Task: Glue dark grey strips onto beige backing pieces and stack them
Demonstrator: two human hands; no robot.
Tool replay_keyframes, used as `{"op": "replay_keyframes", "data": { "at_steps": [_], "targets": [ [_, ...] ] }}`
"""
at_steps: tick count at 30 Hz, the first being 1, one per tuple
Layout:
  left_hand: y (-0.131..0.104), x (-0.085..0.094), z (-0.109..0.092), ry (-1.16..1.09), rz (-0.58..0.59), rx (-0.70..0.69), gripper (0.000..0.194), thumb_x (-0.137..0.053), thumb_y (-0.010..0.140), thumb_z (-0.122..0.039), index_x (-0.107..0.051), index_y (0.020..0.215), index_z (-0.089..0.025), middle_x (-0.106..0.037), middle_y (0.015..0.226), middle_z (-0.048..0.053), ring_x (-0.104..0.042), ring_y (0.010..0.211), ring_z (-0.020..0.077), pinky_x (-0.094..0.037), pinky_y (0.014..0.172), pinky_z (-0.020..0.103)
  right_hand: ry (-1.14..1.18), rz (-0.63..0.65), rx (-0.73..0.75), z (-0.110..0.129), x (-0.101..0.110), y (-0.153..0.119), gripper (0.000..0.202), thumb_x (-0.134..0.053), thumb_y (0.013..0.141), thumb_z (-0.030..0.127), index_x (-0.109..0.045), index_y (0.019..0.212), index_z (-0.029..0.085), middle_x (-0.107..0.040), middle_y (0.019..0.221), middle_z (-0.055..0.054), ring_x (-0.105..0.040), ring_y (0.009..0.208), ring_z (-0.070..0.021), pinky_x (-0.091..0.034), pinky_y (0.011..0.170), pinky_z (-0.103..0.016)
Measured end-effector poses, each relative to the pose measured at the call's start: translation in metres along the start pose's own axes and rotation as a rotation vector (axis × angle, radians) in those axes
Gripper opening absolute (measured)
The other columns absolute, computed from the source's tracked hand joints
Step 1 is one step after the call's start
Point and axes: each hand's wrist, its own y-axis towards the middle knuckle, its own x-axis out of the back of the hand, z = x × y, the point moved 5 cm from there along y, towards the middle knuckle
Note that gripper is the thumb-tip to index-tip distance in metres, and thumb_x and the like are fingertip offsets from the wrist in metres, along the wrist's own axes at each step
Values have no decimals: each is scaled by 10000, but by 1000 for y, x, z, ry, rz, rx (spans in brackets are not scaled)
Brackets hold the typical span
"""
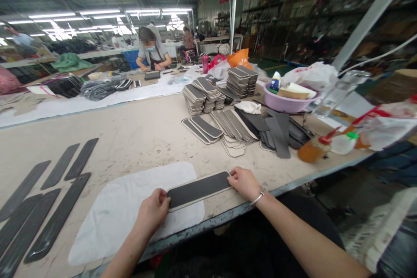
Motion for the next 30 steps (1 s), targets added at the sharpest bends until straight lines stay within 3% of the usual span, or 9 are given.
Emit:
{"op": "replay_keyframes", "data": {
  "at_steps": [24, 30],
  "targets": [
    [-1, 2, -5, -87, -34, 35, 110, -521, 756, -143, -465, 839, -188, -589, 599, -27, -564, 582, 136, -338, 569, 229, -92, 23, 33, 7, 3, -3, 153, -558, 790, 304, -605, 839, 167, -689, 709, -28, -629, 703, -168, -411, 650, -250],
    [-10, 5, 10, -73, -100, -10, 159, -548, 782, -313, -486, 876, -201, -551, 566, -49, -565, 552, 139, -383, 546, 237, -58, 15, 24, 6, 4, -3, 150, -575, 780, 306, -608, 828, 168, -687, 705, -28, -632, 701, -158, -416, 644, -234]
  ]
}}
